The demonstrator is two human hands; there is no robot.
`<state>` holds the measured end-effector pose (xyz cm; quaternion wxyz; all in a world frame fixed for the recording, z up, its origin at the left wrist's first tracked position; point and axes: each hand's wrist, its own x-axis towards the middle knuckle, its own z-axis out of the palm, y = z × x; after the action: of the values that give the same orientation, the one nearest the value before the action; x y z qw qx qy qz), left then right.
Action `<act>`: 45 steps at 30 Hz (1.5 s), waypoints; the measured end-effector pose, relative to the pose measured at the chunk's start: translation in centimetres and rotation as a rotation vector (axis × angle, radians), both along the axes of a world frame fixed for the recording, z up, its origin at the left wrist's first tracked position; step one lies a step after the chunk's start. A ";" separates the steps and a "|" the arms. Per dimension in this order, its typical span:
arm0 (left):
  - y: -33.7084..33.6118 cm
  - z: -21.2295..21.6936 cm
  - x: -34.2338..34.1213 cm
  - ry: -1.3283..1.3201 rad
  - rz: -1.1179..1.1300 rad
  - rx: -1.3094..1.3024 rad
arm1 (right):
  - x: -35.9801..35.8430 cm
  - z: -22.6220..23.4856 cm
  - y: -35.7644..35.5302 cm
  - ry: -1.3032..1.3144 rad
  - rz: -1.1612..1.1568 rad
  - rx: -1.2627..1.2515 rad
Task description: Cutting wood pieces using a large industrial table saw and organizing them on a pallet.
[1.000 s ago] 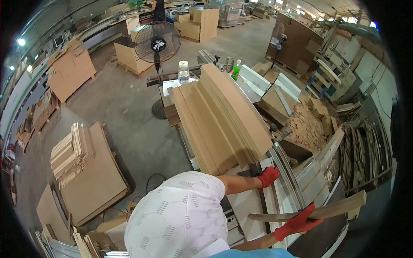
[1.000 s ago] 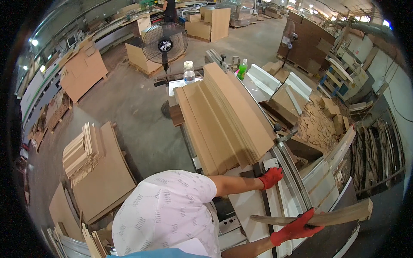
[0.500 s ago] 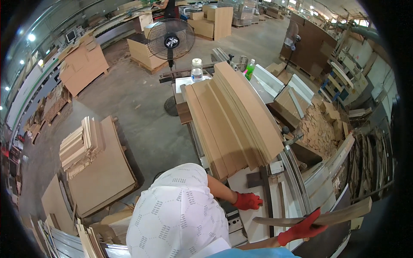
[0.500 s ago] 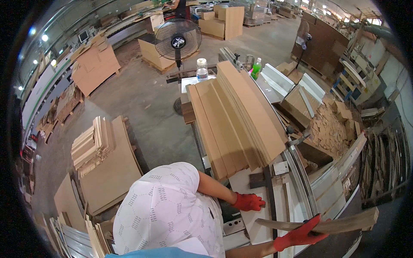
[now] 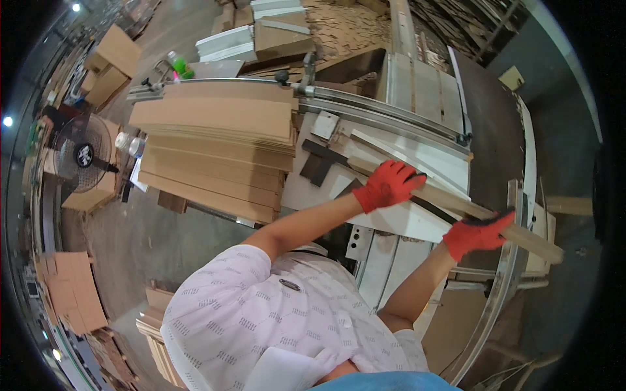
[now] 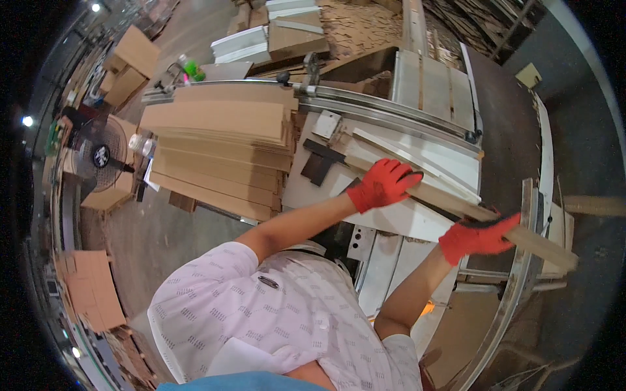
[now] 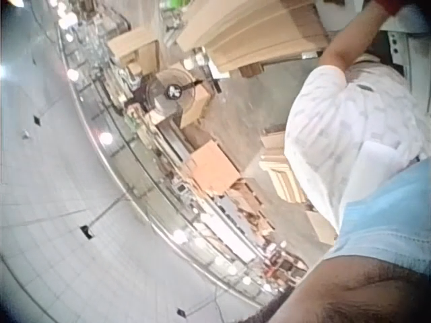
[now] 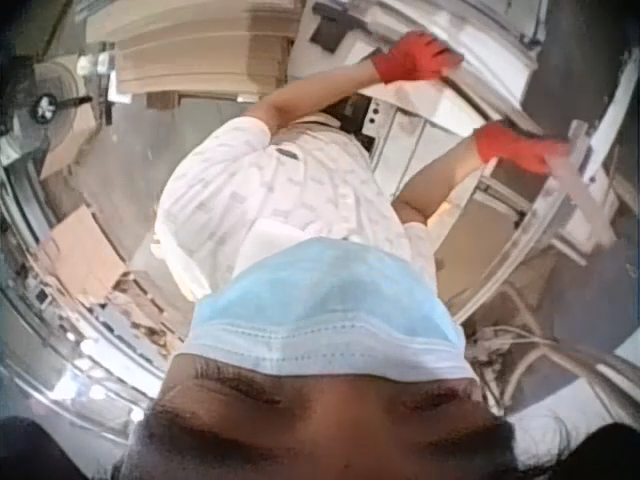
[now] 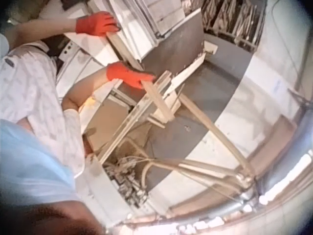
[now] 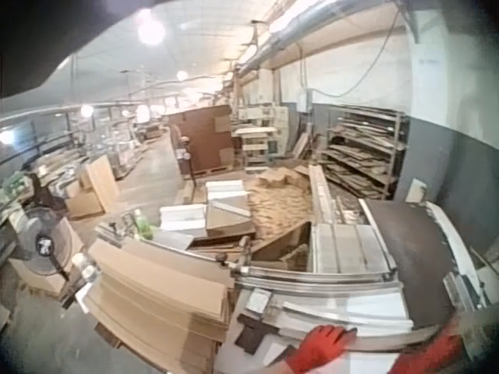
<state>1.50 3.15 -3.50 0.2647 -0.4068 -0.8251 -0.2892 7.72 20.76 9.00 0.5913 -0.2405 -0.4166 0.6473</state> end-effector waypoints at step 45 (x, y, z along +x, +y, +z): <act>-4.3 -6.9 -12.9 -0.369 -0.334 -0.466 | -1.0 -26.1 27.1 -1.547 0.518 0.753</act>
<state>-11.37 -1.19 -10.36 -0.0404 -0.5268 -0.8249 -0.2010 6.75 47.87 -17.06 0.0207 -0.2980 -0.9242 0.2380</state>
